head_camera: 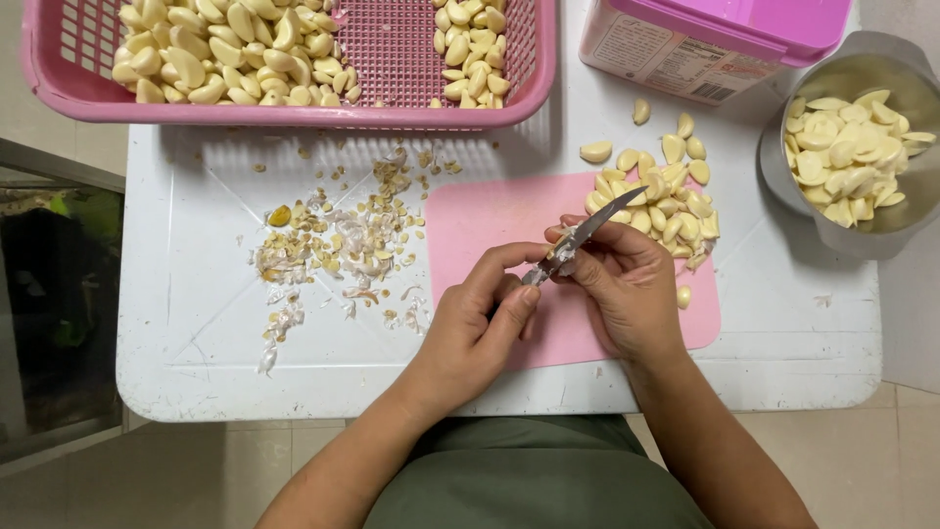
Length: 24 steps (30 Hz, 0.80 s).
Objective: Slicing peeled garlic cloves into thin pieces using a small knife on a cutting board.
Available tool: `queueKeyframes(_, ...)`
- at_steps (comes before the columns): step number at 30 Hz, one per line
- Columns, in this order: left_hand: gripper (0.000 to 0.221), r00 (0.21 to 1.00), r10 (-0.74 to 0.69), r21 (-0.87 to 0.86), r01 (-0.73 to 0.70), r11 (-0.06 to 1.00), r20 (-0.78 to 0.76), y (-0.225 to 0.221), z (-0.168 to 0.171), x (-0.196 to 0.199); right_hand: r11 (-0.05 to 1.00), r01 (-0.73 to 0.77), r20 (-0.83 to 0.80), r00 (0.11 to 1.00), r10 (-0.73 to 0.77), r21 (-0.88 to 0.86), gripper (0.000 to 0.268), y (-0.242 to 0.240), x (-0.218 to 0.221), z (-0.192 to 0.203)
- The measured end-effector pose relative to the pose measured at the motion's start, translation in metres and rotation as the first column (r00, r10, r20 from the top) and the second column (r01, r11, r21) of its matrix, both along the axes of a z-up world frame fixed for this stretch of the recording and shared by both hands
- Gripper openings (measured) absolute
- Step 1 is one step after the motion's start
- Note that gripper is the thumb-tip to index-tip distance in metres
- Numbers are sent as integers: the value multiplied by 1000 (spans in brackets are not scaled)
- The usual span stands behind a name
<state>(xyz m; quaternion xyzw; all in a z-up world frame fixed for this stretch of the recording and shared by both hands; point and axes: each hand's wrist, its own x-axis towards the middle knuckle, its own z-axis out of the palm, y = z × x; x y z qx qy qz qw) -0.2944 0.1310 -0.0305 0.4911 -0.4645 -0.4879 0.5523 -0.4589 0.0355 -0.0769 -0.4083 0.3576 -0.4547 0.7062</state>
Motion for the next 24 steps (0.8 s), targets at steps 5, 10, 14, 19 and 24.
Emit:
queueKeyframes(5,33,953,-96,79,123,989,-288,-1,-2,12,995,-70,134,989,60,72,43,-5,-6,-4)
queueKeyframes(10,34,956,-112,105,144,984,-270,-3,2,19,971,-160,279,954,107,176,36,-7,-11,-22)
queueKeyframes(14,33,979,-88,99,108,989,-186,-2,8,26,943,-232,339,930,143,239,44,-7,-9,-17)
queueKeyframes(19,34,988,-51,110,68,992,-148,2,9,33,895,-329,418,889,187,300,44,-9,-14,-33)
queueKeyframes(24,33,994,0,102,11,995,-110,6,5,39,781,-490,605,774,185,388,41,-9,-21,-47)
